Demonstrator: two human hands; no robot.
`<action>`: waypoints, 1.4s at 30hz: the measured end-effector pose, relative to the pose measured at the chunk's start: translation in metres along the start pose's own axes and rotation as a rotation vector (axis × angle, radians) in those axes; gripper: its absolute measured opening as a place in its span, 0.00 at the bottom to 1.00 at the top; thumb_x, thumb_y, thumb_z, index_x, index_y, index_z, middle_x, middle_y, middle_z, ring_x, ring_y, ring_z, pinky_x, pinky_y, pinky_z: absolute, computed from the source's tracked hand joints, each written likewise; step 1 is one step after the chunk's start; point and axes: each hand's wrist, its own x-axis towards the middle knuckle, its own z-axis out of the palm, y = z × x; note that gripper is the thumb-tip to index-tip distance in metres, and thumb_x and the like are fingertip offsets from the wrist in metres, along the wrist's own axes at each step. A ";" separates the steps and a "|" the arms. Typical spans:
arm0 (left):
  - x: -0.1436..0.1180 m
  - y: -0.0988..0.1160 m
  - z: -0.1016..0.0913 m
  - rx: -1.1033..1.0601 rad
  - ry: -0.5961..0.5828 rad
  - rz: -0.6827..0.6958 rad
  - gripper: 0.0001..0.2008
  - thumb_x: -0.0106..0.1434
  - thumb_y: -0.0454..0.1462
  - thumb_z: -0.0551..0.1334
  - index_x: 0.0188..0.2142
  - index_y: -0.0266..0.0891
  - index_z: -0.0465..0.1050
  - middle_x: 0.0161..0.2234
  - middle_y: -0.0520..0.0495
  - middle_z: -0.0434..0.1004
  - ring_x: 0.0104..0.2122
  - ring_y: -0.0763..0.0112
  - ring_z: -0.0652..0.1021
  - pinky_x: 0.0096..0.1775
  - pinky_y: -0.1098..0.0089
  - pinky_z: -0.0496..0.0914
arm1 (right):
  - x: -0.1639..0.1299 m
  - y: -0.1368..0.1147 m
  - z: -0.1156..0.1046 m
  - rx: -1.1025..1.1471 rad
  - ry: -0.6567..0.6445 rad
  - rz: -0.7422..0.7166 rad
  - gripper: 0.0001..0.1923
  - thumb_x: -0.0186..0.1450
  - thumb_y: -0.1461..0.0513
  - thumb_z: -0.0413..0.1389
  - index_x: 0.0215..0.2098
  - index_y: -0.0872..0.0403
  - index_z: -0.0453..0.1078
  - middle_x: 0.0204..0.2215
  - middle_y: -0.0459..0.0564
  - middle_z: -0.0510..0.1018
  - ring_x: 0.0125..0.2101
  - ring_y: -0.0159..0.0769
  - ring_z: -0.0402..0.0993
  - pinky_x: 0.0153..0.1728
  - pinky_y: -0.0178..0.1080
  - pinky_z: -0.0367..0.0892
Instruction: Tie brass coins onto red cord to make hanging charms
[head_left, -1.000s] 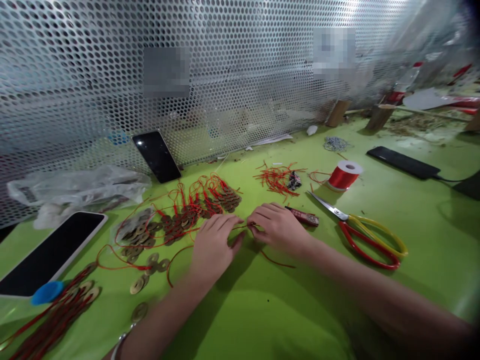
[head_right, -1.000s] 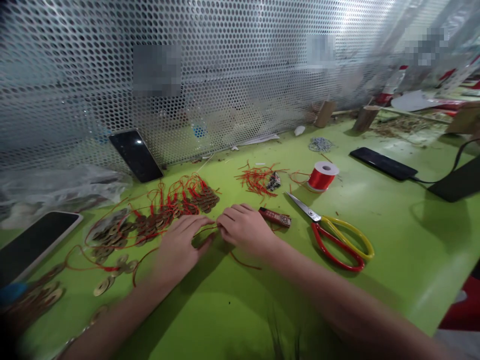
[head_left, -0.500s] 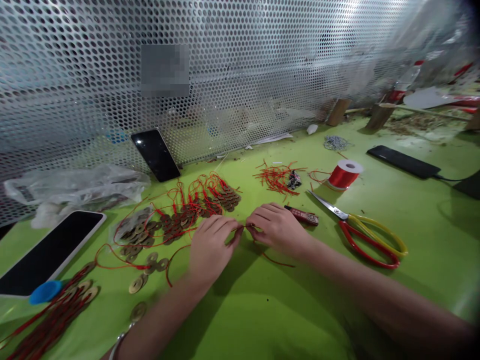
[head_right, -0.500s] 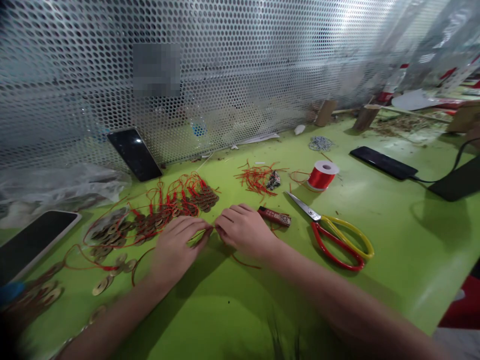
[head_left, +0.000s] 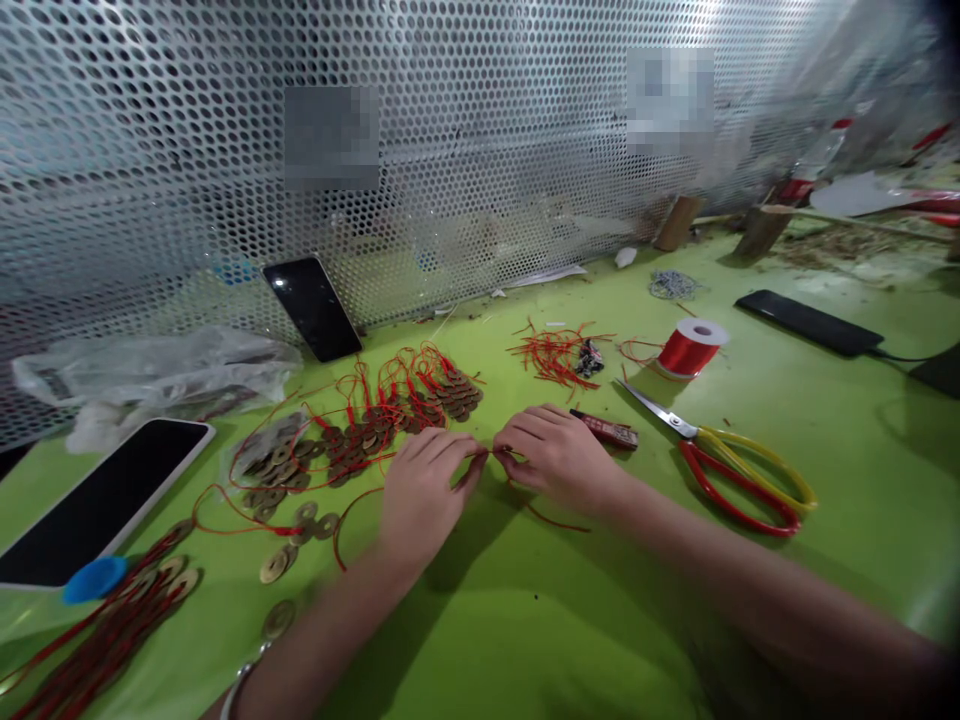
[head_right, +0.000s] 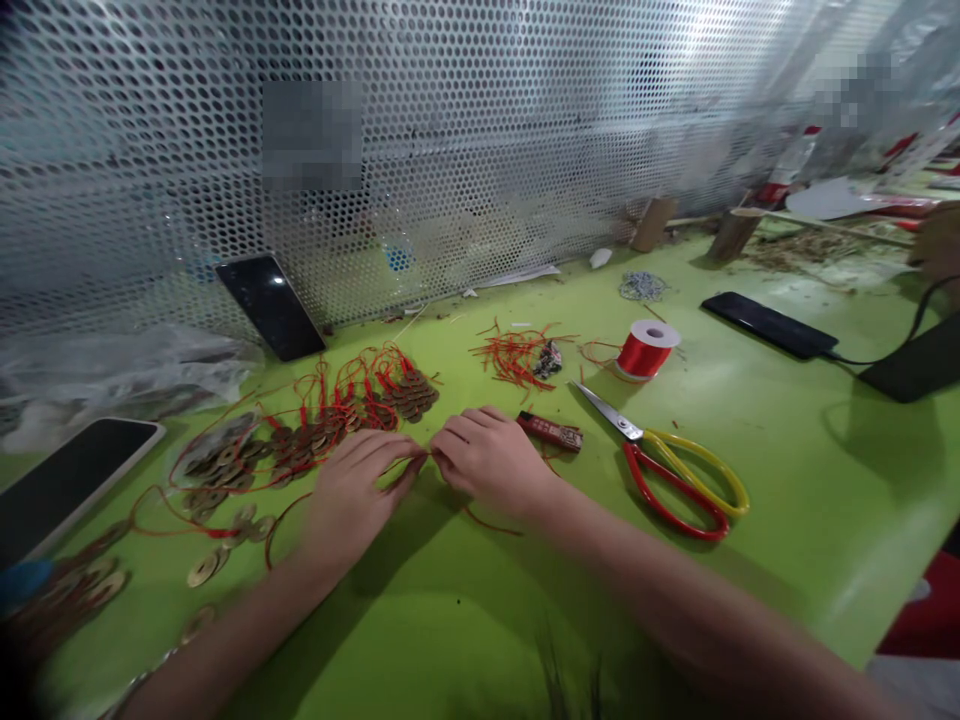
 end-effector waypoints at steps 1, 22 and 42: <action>0.000 0.000 0.000 0.000 0.000 -0.006 0.04 0.60 0.35 0.61 0.35 0.38 0.74 0.33 0.47 0.80 0.34 0.64 0.76 0.38 0.63 0.70 | 0.000 0.000 0.000 0.003 0.005 0.002 0.04 0.63 0.64 0.53 0.33 0.56 0.71 0.29 0.48 0.76 0.30 0.34 0.68 0.35 0.36 0.58; -0.001 -0.001 0.000 -0.155 0.014 -0.103 0.02 0.58 0.33 0.61 0.32 0.40 0.73 0.31 0.49 0.78 0.33 0.68 0.76 0.38 0.67 0.69 | 0.000 0.001 -0.002 0.063 0.060 0.030 0.04 0.63 0.65 0.53 0.32 0.56 0.70 0.28 0.47 0.76 0.30 0.32 0.70 0.34 0.35 0.60; 0.024 0.009 -0.021 -0.661 -0.322 -0.558 0.05 0.51 0.38 0.64 0.24 0.40 0.77 0.22 0.50 0.78 0.23 0.70 0.74 0.27 0.71 0.67 | 0.006 -0.002 -0.033 -0.194 0.045 -0.263 0.10 0.67 0.67 0.48 0.38 0.55 0.71 0.36 0.50 0.77 0.38 0.34 0.70 0.42 0.38 0.63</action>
